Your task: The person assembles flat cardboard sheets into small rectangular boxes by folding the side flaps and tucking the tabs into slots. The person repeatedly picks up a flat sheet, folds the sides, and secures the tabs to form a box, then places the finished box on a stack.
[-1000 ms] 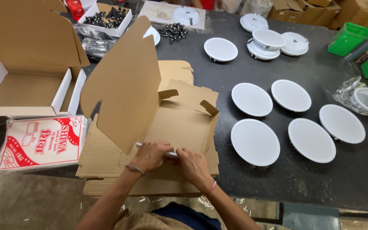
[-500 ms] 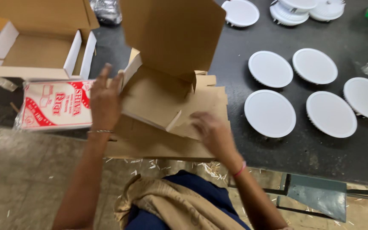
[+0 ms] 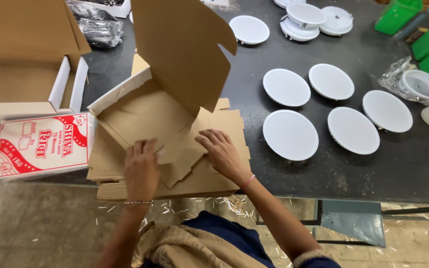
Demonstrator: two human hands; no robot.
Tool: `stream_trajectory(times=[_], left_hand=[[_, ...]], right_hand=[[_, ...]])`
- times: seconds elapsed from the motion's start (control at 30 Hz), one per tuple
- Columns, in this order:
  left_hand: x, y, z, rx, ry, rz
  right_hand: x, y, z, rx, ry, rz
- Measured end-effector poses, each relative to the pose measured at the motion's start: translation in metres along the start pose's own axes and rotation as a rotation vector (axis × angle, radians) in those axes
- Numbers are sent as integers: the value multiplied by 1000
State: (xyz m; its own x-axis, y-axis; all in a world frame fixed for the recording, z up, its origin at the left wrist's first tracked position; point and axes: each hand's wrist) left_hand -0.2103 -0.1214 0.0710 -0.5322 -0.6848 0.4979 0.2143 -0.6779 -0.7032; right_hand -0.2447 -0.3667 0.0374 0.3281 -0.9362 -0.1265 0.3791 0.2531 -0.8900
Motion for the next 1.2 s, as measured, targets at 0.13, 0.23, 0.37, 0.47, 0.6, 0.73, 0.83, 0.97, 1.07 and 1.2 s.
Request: stream_trajectory(times=[0.13, 0.23, 0.37, 0.47, 0.6, 0.73, 0.83, 0.97, 1.07, 1.2], left_hand=[[-20, 4, -7, -20, -59, 21], [-33, 14, -9, 27, -41, 21], [-47, 22, -2, 96, -67, -55], [-49, 21, 3, 153, -38, -56], [-45, 12, 0, 64, -153, -34], [-34, 5, -8, -73, -170, -145], [-24, 4, -9, -103, -50, -185], [-13, -8, -5, -173, -105, -186], [-4, -23, -6, -322, -149, -189], [9, -29, -12, -415, -57, -149]], right_hand=[[3, 11, 1, -58, -21, -49], [9, 15, -1, -27, -32, -108], [15, 22, 7, 0, -46, -99], [13, 22, 19, 95, -75, -57], [-4, -6, 19, 31, -45, -89], [-28, -51, -9, -98, 46, -77], [-38, -67, -14, -122, 116, -53], [-37, -69, -9, -163, 125, -82], [-31, -64, -8, -225, 109, -115], [-24, -53, -4, -209, -44, -124]])
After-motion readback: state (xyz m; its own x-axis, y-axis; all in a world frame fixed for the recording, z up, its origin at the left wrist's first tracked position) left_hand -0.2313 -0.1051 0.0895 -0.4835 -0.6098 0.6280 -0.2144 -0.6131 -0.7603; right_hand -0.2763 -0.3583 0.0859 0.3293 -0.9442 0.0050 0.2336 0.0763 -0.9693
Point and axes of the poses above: each hand's wrist, its own z-axis towards the middle knuckle, its own y-axis out of the palm, x = y × z, and after that the axes turned 9 degrees about -z, right-handed
